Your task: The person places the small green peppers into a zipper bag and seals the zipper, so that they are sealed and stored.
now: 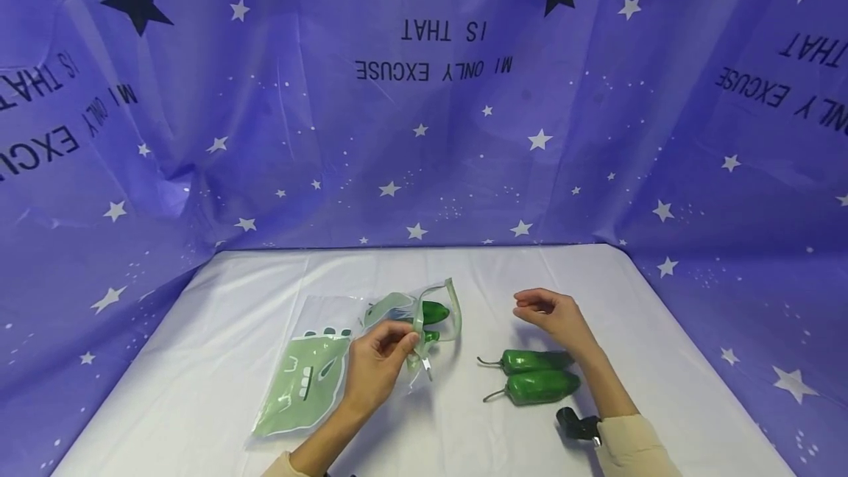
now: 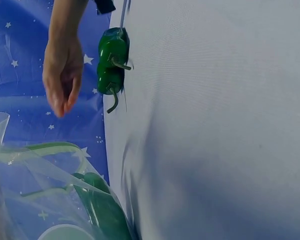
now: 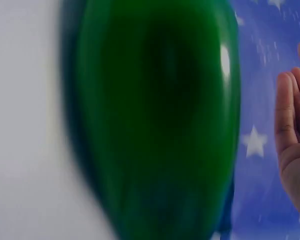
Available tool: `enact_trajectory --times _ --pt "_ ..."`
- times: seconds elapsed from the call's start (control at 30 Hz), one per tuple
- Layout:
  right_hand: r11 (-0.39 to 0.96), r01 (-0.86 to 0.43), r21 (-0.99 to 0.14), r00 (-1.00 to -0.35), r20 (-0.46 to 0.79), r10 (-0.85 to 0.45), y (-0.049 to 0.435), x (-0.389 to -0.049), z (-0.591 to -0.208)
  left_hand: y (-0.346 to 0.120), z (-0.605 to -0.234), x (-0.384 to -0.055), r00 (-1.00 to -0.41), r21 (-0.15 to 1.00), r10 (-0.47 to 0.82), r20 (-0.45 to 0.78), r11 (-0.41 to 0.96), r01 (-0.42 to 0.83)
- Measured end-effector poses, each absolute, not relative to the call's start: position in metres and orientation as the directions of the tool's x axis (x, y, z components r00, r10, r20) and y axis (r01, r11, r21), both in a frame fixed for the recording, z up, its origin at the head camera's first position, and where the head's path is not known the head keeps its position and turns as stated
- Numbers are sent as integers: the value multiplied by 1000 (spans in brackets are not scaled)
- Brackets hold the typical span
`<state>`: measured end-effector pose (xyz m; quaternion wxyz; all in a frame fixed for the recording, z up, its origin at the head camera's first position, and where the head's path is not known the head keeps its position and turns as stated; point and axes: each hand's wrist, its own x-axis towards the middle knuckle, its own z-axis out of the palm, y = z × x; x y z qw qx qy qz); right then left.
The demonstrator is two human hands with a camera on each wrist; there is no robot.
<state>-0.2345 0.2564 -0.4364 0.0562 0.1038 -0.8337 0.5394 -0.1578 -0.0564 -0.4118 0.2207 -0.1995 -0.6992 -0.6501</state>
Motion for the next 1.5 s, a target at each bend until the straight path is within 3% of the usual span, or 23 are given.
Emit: enact_trajectory --times 0.23,0.4,0.57,0.87,1.5 --pt "558 -138 -818 -990 124 -63 328 -220 -463 -58 -414 -158 -838 836 6 546 58 546" --pt "585 -89 -806 -994 37 -100 352 -209 -471 -60 -414 -158 -848 847 3 530 58 529" --pt "575 -89 -813 -978 -38 -205 359 -204 -481 -61 -415 -156 -866 864 6 501 65 500" --pt "575 -160 -802 -956 -20 -294 360 -206 -484 -60 -415 -156 -856 853 2 517 81 515" --pt "636 -146 -757 -960 -47 -276 358 -206 -483 -59 -414 -155 -854 851 10 520 74 519"
